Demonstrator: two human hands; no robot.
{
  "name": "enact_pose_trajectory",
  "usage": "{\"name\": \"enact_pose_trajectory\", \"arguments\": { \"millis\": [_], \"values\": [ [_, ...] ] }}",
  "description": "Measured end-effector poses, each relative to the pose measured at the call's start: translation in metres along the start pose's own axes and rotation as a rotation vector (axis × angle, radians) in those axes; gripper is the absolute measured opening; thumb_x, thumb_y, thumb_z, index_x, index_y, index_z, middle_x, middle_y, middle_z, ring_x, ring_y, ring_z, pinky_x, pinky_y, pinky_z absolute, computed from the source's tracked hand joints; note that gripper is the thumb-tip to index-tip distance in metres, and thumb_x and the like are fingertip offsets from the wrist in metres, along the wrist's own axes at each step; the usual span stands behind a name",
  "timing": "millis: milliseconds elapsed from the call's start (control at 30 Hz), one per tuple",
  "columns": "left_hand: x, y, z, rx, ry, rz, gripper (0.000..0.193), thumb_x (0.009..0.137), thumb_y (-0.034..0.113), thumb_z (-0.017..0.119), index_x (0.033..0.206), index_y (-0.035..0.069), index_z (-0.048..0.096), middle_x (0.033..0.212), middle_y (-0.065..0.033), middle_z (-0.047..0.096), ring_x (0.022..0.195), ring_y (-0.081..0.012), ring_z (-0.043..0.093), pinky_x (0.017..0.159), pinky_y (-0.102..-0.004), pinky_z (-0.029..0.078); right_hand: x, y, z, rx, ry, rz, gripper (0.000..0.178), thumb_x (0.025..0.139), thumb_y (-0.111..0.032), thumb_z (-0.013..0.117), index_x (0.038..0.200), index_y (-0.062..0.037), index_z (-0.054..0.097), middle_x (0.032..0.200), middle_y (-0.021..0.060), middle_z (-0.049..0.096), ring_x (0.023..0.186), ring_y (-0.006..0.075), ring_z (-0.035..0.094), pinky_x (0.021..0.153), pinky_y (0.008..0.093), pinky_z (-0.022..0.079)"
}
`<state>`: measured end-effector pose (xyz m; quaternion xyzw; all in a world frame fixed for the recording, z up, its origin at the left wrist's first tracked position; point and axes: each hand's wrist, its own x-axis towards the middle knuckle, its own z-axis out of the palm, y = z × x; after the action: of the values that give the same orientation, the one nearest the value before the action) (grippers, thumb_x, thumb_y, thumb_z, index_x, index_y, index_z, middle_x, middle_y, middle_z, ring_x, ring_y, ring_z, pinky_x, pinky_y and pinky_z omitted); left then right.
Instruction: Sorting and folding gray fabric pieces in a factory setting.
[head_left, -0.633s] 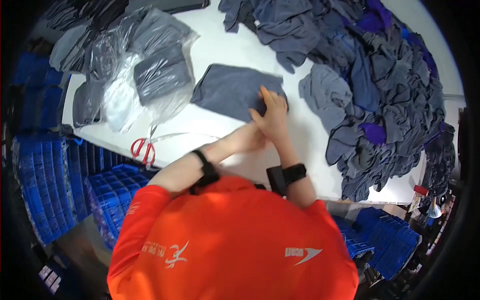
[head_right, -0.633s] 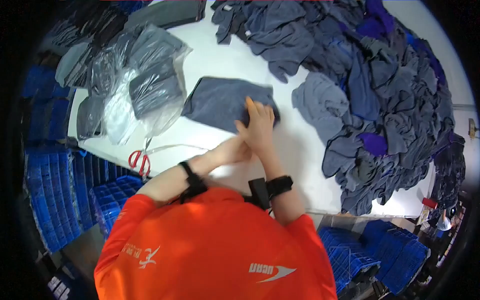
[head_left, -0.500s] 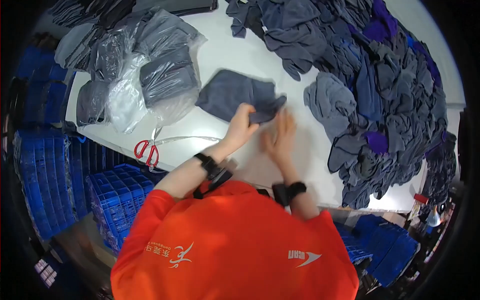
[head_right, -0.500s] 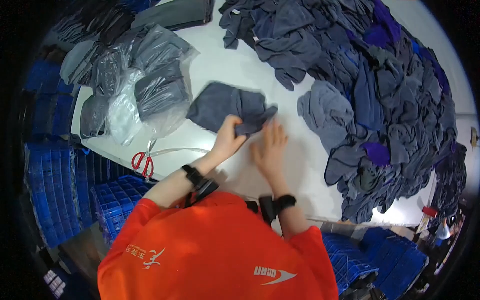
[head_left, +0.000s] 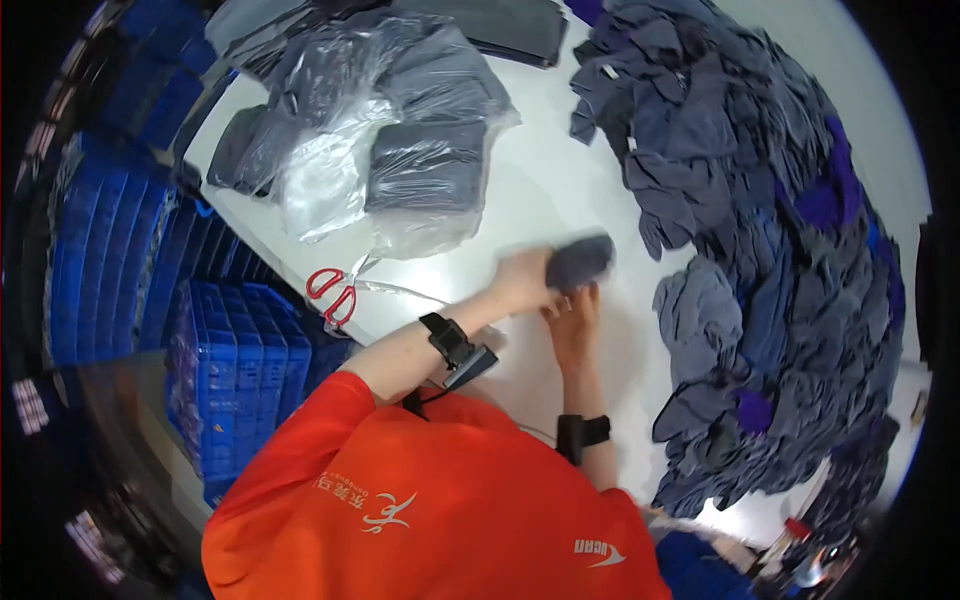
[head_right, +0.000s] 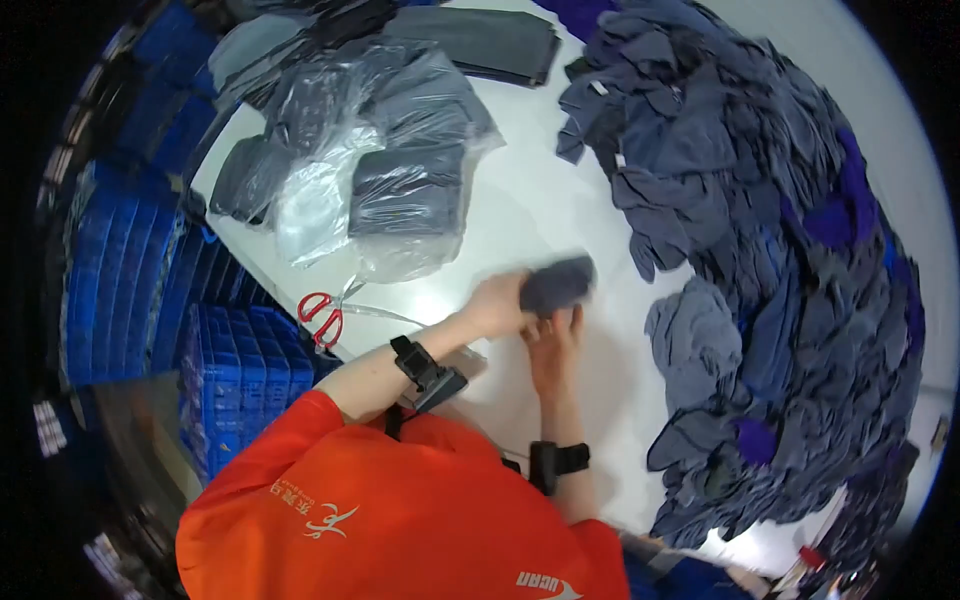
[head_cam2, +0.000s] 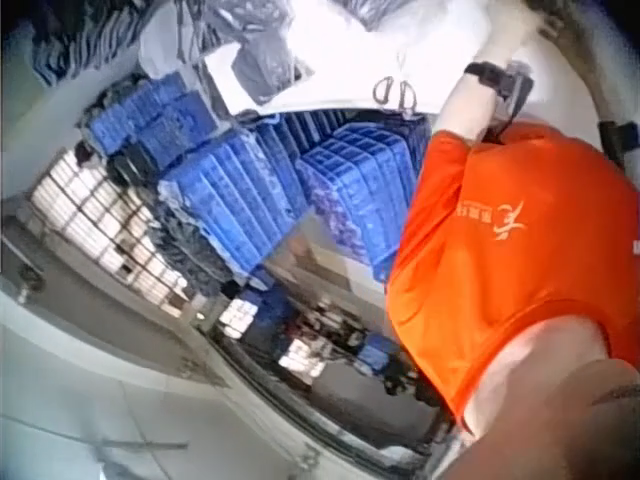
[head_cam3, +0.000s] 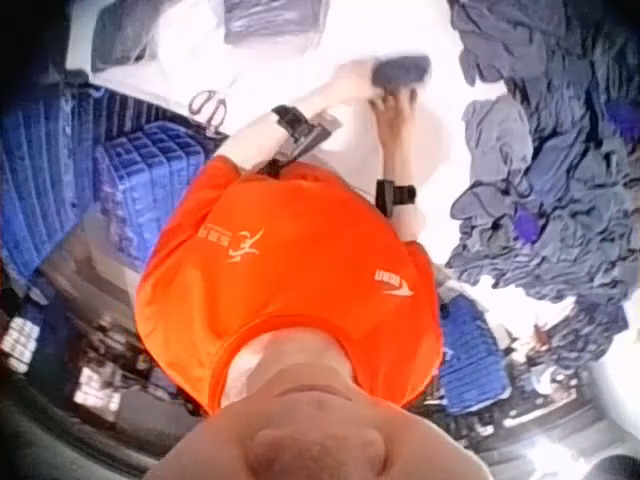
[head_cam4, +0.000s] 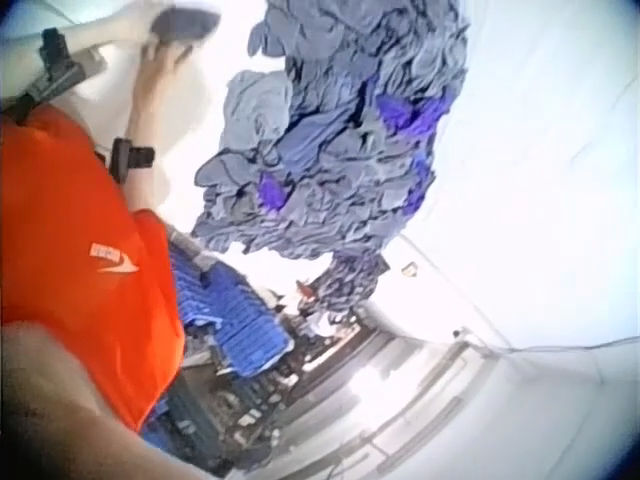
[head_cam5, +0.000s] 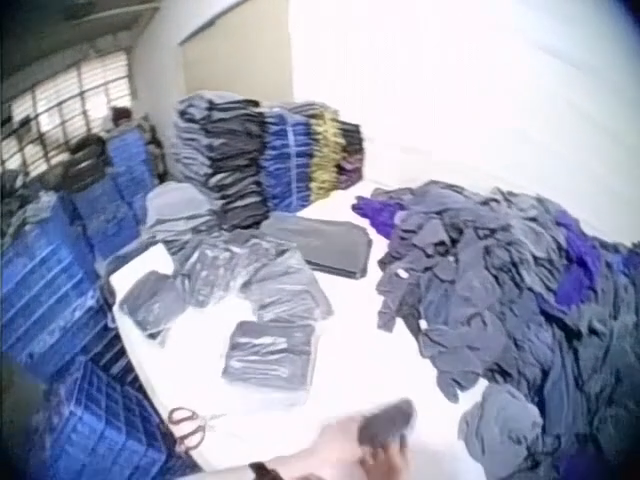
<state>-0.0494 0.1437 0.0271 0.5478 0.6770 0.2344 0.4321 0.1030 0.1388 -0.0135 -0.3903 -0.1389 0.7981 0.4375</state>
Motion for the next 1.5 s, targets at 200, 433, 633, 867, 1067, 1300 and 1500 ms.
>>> {"name": "enact_pose_trajectory", "arguments": {
  "millis": [200,433,633,867,1067,1300,1500],
  "values": [
    [-0.069,-0.033,-0.059,0.416,0.594,0.325,0.070,0.061,0.022,0.075,0.124,0.012,0.049,0.117,-0.0196,0.046,0.113,-0.0386,0.036,0.094,-0.0491,0.030,0.039,-0.031,-0.017,0.108,0.025,0.126,0.038,0.079,-0.020,0.063,0.110,-0.0015,0.051,0.103,0.0093,0.059,0.094,0.0229,0.059,0.087,0.0392,0.048],
    [-0.073,-0.143,-0.106,0.311,1.039,0.054,0.030,0.076,0.012,0.063,0.103,0.008,0.053,0.103,-0.0135,0.047,0.096,-0.0332,0.045,0.081,-0.0432,0.037,0.026,-0.021,0.005,-0.054,-0.054,0.083,0.038,0.079,-0.023,0.061,0.109,-0.0015,0.051,0.101,0.0099,0.059,0.093,0.0241,0.059,0.084,0.0389,0.049],
    [-0.076,-0.132,-0.119,0.096,0.951,0.199,0.020,0.082,0.008,0.056,0.100,0.003,0.049,0.093,-0.0166,0.051,0.082,-0.0338,0.053,0.070,-0.0364,0.045,-0.017,0.012,0.098,-0.927,-0.614,0.006,0.068,0.057,-0.006,0.077,0.117,-0.0031,0.047,0.105,0.0070,0.057,0.095,0.0185,0.055,0.085,0.0335,0.044],
    [-0.102,-0.144,-0.111,-0.005,0.660,-0.033,0.042,0.075,0.018,0.065,0.112,0.007,0.048,0.105,-0.0156,0.052,0.097,-0.0338,0.051,0.083,-0.0390,0.041,0.000,0.006,0.091,-0.652,-0.410,0.042,0.060,0.061,-0.007,0.070,0.116,-0.0021,0.045,0.103,0.0083,0.056,0.093,0.0200,0.056,0.084,0.0338,0.046],
    [-0.085,-0.131,-0.103,0.185,1.057,0.082,0.026,0.078,0.007,0.061,0.103,0.007,0.056,0.099,-0.0138,0.048,0.094,-0.0311,0.047,0.080,-0.0366,0.042,-0.017,0.022,0.099,-1.048,-0.706,-0.144,0.067,0.062,-0.014,0.075,0.120,-0.0027,0.043,0.108,0.0098,0.055,0.099,0.0212,0.054,0.088,0.0350,0.044],
    [-0.100,-0.113,-0.112,0.420,0.842,0.459,0.026,0.076,0.015,0.065,0.101,0.017,0.063,0.069,-0.0041,0.046,0.054,-0.0195,0.053,0.046,-0.0300,0.044,-0.016,0.049,0.151,-1.804,-0.905,-0.440,0.064,0.062,-0.020,0.072,0.120,-0.0063,0.047,0.099,0.0162,0.059,0.088,0.0337,0.058,0.073,0.0416,0.048],
    [-0.102,-0.093,-0.010,-0.070,0.840,0.296,0.040,0.081,0.006,0.056,0.120,0.016,0.055,0.103,-0.0118,0.061,0.080,-0.0286,0.062,0.063,-0.0365,0.050,0.031,0.078,0.077,0.351,-0.304,0.372,0.037,0.078,-0.020,0.058,0.111,-0.0017,0.053,0.099,0.0113,0.062,0.088,0.0226,0.060,0.079,0.0333,0.049]
  ]
}}
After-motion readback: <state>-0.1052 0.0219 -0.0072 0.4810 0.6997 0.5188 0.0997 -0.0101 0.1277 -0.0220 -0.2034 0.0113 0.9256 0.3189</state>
